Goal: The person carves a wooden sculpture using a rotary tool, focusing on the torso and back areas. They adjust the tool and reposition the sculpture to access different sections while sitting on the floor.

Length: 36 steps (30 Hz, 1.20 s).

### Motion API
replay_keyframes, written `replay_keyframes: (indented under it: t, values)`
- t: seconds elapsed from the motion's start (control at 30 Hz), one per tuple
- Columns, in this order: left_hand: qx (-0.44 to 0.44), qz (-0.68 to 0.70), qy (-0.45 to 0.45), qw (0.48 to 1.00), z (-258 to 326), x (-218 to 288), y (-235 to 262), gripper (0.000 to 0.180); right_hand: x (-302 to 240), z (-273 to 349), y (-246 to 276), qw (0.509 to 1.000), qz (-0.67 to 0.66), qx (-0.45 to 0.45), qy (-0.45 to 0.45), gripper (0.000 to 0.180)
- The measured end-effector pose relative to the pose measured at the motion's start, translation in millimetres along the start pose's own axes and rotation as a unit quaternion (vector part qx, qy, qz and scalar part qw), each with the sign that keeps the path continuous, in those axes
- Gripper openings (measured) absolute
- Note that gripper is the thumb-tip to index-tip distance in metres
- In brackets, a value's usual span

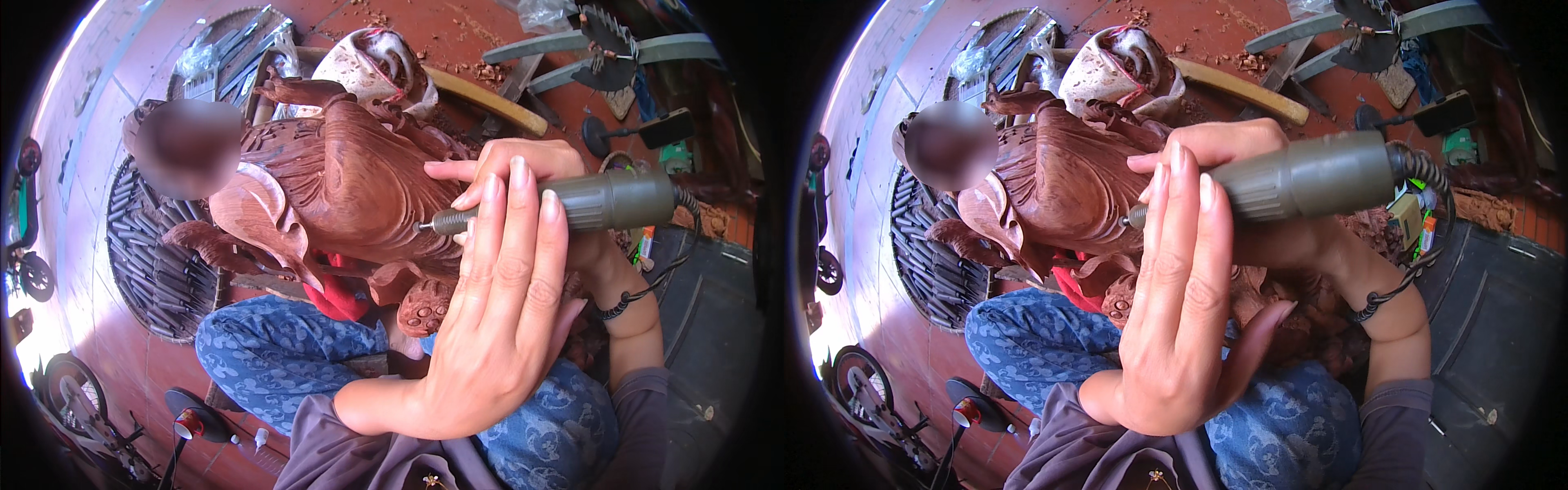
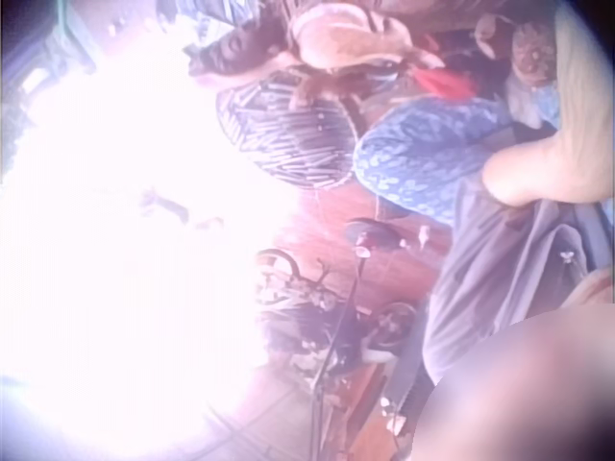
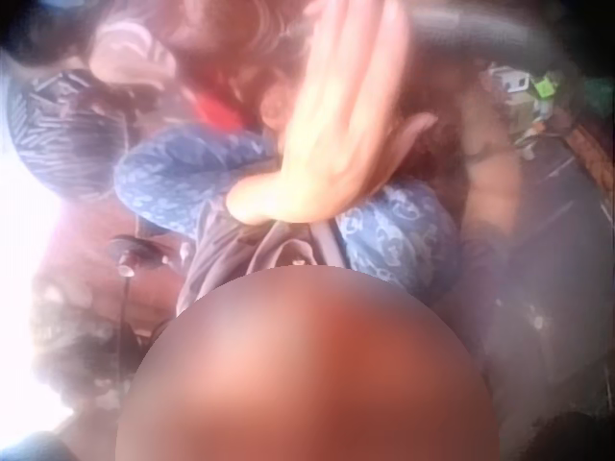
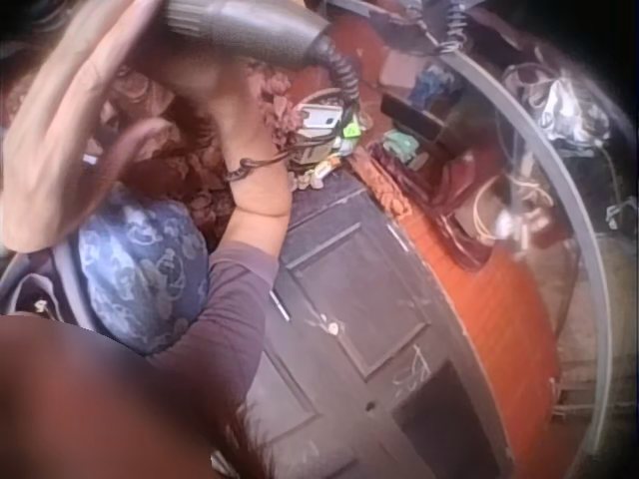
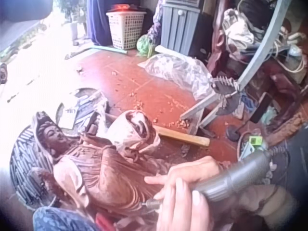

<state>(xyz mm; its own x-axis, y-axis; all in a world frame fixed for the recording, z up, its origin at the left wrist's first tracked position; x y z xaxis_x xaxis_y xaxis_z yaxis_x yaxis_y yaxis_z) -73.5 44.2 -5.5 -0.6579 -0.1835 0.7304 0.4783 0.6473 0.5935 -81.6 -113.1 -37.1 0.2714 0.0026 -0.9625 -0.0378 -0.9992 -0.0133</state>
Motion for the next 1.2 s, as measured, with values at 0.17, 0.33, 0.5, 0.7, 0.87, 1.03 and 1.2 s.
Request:
replay_keyframes:
  t: [0.17, 0.33, 0.5, 0.7, 0.87, 1.03, 1.2]
  values:
    - [0.007, -0.001, -0.010, 1.000, -7, -2, -2, 0.074, 0, -4, 9, 0.998, -0.052, -0.007, -0.026, 0.014]
    - [0.020, 0.006, -0.026, 0.999, -11, -6, -4, 0.075, -1, 1, 13, 0.996, -0.025, 0.017, -0.081, 0.020]
    - [0.007, 0.022, -0.020, 1.000, -7, -6, -1, 0.076, 0, -1, 9, 0.996, -0.069, -0.006, -0.059, 0.017]
    - [-0.014, 0.022, 0.013, 1.000, 3, 1, 5, 0.077, -5, -1, 1, 0.999, -0.009, -0.036, -0.026, 0.017]
    - [-0.005, 0.011, -0.004, 1.000, 1, -4, 1, 0.078, -3, -4, 4, 0.998, -0.028, -0.037, -0.037, 0.013]
    - [0.018, -0.007, -0.015, 1.000, -12, -8, -6, 0.075, 0, -9, 13, 0.984, -0.139, 0.015, -0.110, 0.013]
    - [0.015, -0.025, -0.024, 0.999, -23, -5, -3, 0.068, 2, -11, 15, 0.983, -0.164, 0.035, -0.075, 0.015]
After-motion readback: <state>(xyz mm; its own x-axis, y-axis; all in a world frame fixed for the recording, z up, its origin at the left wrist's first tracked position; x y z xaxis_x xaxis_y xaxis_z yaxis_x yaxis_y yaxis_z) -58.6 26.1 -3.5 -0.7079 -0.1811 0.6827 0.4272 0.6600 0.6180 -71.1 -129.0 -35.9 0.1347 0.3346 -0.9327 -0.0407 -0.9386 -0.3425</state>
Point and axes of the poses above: each hand's wrist, its own z-axis away from the middle knuckle, its own y-axis out of the back of the hand, x = y × z, the point moved 1 cm from there along -z, towards the middle knuckle, and after that the axes turned 12 degrees about -z, right-handed, at the moved point
